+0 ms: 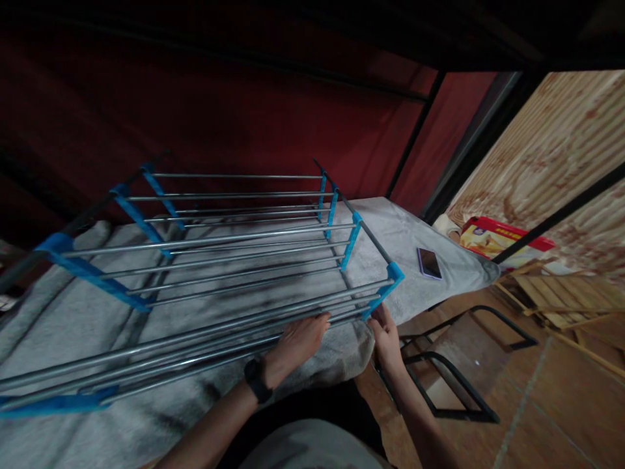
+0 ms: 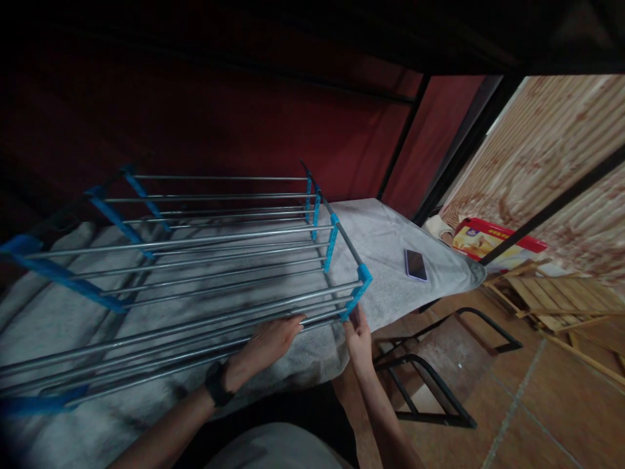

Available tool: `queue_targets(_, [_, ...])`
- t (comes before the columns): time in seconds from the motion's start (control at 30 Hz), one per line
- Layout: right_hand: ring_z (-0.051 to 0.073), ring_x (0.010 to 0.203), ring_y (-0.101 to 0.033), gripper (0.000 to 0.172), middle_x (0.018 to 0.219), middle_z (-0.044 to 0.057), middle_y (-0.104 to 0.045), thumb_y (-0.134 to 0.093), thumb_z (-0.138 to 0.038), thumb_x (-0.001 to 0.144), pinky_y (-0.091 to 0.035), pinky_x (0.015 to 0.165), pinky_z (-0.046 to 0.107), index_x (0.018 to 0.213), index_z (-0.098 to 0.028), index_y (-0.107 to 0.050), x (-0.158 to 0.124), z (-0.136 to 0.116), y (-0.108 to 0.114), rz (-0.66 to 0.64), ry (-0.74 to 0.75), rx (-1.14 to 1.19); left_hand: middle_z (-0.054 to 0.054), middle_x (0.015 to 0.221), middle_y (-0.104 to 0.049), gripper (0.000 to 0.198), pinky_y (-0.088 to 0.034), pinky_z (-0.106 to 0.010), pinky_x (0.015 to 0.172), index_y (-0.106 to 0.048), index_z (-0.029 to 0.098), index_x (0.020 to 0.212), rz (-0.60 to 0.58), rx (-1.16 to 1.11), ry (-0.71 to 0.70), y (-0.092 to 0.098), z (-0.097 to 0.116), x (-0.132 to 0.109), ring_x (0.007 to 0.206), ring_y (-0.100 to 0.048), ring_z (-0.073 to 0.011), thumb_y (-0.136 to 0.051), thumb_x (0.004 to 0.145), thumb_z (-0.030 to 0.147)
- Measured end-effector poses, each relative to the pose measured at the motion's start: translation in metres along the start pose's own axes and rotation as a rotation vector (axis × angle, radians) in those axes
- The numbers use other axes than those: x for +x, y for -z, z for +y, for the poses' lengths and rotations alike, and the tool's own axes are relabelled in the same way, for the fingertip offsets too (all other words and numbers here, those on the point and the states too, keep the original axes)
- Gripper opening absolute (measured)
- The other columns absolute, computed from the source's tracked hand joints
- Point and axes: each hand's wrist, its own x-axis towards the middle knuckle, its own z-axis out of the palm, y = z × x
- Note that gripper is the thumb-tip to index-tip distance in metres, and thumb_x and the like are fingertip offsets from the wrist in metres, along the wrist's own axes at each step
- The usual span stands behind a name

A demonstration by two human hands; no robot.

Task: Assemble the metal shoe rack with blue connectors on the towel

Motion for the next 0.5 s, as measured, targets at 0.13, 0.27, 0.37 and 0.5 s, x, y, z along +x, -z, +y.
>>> queue_targets(0.13, [0.027,0.118,-0.056,0.053,0.137,0.013,-0.053,-0.051,-0.033,0.084,-0.044,0.102,0.047,0.135,-0.021,-0.047,-0.031,-0.002,0.018,0.147,-0.005,-0.128,-0.009,0.124,-0.064,0.042,-0.048,-0.039,0.094,-0.044,0.026,0.139,0.078,-0.011,0.035,0.001,-0.006,-0.023,0.114,-0.061,-0.0257,-0.042,0.098,0.037])
queue_targets(0.27, [0.028,0.111,-0.06,0.032,0.12,0.01,-0.064,-0.048,-0.032,0.09,-0.047,0.095,0.044,0.118,-0.024,-0.061,-0.057,-0.007,0.021,-0.149,0.162,-0.284,-0.01,0.121,-0.063,0.04,-0.046,-0.039,0.094,-0.046,0.024,0.136,0.098,0.037,0.107,0.008,-0.015,-0.058,0.111,-0.06,-0.0246,-0.042,0.096,0.022])
queue_targets(0.37, [0.026,0.106,-0.064,0.029,0.114,0.005,-0.068,-0.046,-0.027,0.091,-0.051,0.089,0.04,0.114,-0.029,-0.065,-0.065,-0.018,-0.01,-0.406,0.427,-0.318,-0.011,0.122,-0.061,0.041,-0.043,-0.039,0.098,-0.049,0.021,0.132,0.143,0.087,0.136,0.01,-0.022,-0.078,0.113,-0.058,-0.024,-0.039,0.093,0.011])
queue_targets(0.5, [0.024,0.113,-0.061,0.041,0.124,0.002,-0.065,-0.044,-0.02,0.091,-0.051,0.094,0.041,0.127,-0.032,-0.059,-0.072,-0.053,-0.073,-0.635,0.667,-0.287,-0.009,0.12,-0.063,0.039,-0.04,-0.037,0.103,-0.052,0.022,0.13,0.221,0.083,0.147,-0.003,-0.027,-0.083,0.113,-0.057,-0.0219,-0.04,0.093,0.015])
